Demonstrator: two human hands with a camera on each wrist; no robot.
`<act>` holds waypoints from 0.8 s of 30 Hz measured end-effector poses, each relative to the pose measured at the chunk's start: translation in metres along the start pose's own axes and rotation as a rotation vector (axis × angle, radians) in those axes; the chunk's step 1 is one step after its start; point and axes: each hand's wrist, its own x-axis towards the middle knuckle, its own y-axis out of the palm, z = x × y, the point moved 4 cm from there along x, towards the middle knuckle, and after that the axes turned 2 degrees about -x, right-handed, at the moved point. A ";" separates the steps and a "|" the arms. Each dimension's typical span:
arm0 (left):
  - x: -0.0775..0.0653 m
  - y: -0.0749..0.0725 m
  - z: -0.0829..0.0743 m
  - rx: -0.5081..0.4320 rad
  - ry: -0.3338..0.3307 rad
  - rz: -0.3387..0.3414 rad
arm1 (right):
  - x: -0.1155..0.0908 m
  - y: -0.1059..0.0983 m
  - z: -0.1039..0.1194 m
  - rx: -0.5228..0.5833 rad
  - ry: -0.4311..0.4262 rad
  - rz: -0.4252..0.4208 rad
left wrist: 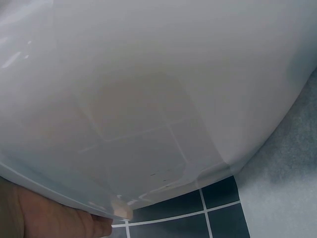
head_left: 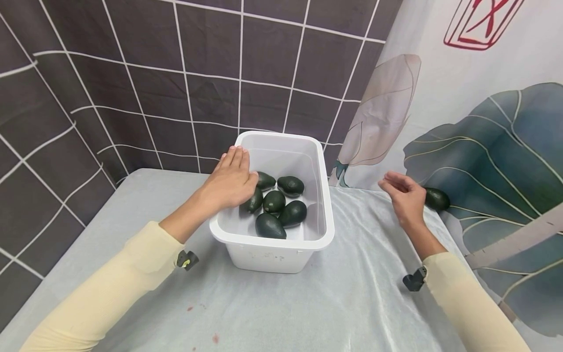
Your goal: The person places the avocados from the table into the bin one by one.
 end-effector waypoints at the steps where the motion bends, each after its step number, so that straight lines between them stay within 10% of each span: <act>1: 0.000 0.000 0.000 -0.002 -0.001 0.002 | 0.000 -0.001 0.000 -0.011 0.005 -0.002; 24: 0.001 0.001 0.000 -0.008 -0.013 0.017 | 0.004 -0.034 -0.005 -0.092 0.059 -0.105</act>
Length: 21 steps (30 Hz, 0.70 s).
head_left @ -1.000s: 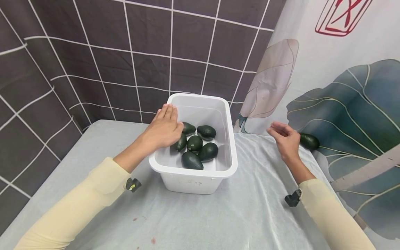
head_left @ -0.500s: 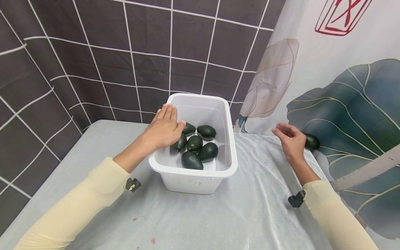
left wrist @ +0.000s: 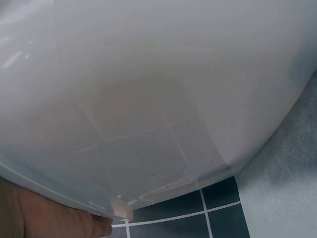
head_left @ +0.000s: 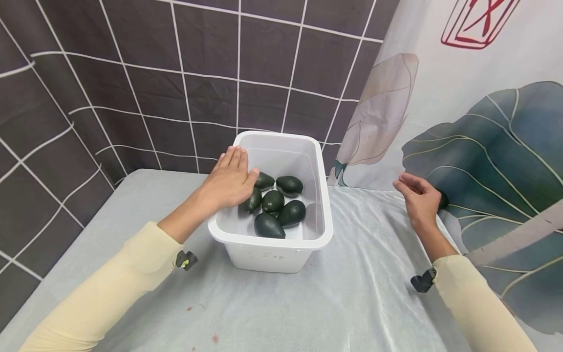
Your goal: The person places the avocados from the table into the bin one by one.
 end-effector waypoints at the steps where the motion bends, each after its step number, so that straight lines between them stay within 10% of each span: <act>1: 0.000 0.000 0.000 0.000 0.000 0.001 | 0.000 -0.001 -0.001 0.005 0.011 -0.003; 21: 0.000 0.000 0.000 0.001 0.002 0.000 | 0.014 -0.025 -0.023 -0.149 0.056 -0.044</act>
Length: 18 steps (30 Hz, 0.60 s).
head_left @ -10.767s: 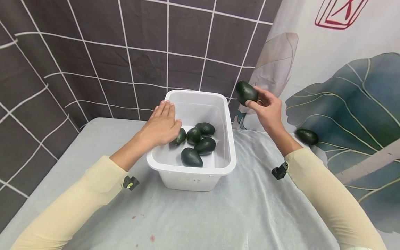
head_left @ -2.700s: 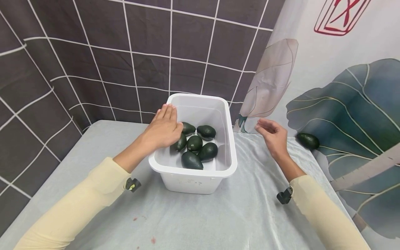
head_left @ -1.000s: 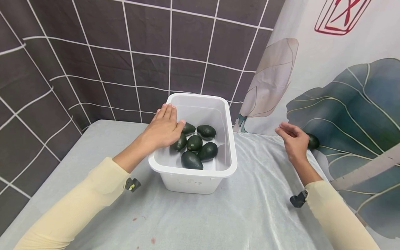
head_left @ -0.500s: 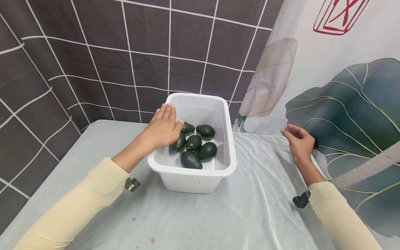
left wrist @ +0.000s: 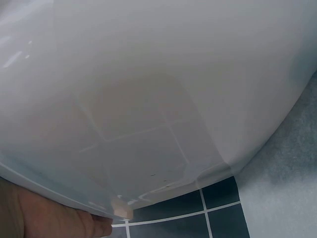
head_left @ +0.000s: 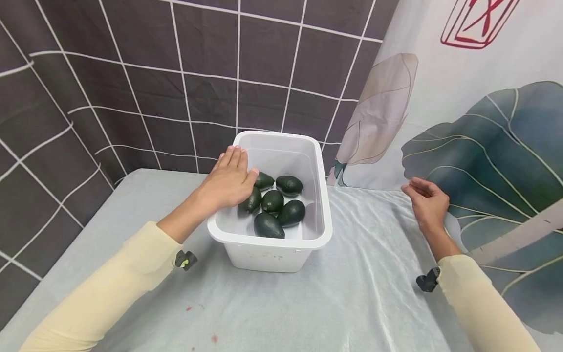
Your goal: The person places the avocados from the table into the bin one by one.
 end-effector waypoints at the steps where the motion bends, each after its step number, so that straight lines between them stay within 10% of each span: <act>1: 0.000 0.000 0.000 0.001 0.000 0.000 | 0.001 -0.001 -0.001 -0.007 0.000 -0.003; 18: -0.002 -0.001 0.000 -0.012 -0.001 0.000 | 0.013 -0.018 -0.012 -0.210 0.055 -0.090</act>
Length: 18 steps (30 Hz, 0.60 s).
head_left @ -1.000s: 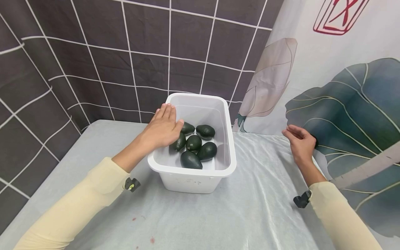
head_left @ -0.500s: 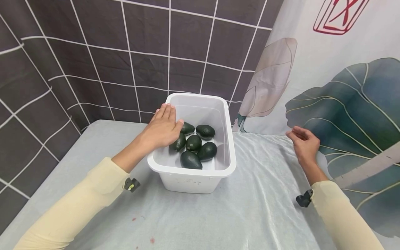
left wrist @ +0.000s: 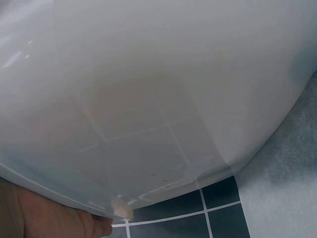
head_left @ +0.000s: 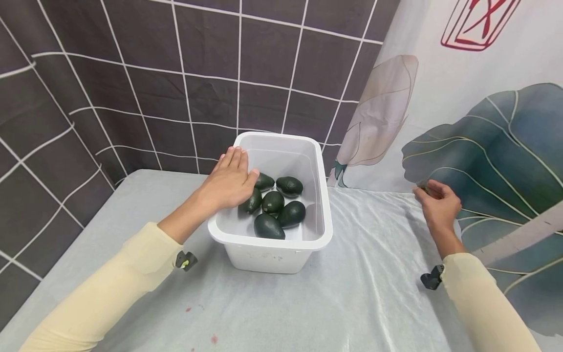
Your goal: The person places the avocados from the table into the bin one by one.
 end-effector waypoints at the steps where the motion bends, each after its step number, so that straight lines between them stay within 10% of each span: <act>1: 0.000 0.000 0.000 -0.001 0.000 0.000 | 0.002 -0.001 -0.001 -0.013 0.011 -0.004; 18: 0.000 0.000 -0.002 0.009 -0.004 -0.003 | 0.015 -0.022 -0.024 -0.125 0.129 0.027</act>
